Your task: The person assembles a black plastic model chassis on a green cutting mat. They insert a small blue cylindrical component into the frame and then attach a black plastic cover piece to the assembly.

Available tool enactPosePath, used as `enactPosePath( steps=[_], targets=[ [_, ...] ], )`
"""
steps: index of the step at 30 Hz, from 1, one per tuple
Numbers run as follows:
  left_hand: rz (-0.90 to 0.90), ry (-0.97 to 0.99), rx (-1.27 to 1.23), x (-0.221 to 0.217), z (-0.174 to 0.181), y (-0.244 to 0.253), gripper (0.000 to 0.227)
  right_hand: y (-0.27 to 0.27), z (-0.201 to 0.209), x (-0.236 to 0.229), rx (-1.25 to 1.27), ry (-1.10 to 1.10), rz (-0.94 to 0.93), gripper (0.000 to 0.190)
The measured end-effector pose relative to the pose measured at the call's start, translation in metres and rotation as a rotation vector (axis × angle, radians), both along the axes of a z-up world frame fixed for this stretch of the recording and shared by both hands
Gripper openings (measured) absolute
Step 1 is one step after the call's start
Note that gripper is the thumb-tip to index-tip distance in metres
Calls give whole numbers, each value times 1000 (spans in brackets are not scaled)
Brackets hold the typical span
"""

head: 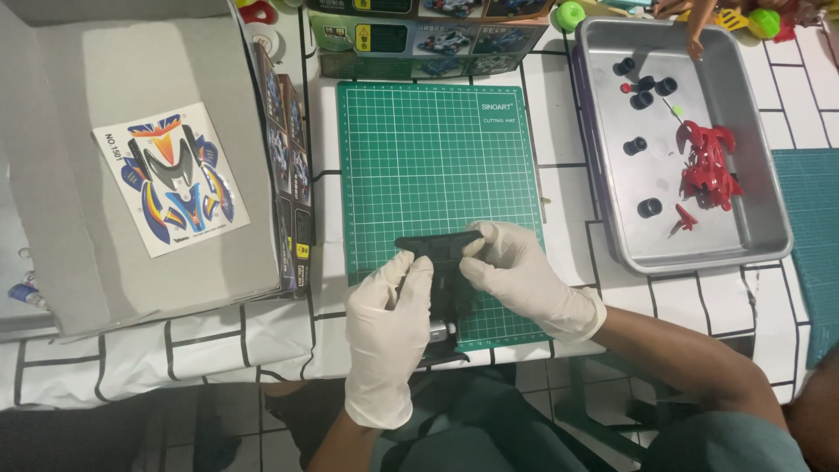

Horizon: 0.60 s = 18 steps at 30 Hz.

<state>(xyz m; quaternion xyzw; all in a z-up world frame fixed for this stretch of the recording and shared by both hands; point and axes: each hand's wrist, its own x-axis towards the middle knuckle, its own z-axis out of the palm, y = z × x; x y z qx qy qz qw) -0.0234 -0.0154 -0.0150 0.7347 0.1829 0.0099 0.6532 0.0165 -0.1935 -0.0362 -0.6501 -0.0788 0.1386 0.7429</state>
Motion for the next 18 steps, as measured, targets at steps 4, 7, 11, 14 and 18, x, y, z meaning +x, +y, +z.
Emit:
enactPosePath(
  steps=[4, 7, 11, 14, 18],
  targets=[
    [59, 115, -64, 3, 11, 0, 35, 4, 12, 1, -127, -70, -1, 18],
    [42, 262, -99, 5, 25, 4, 44, 4, 14, 3, -23, -148, 82, 6],
    [-102, 80, -35, 1, 31, 14, 30, 3, 18, 3, 58, -111, 48, 8],
    [-96, 81, -131, 1, 20, 13, 28, 3, 18, 3, 74, -154, 55, 10],
    [-43, -21, -251, -7, -4, 6, 26, 2, 18, 2, 37, -329, 79, 27]
  ],
)
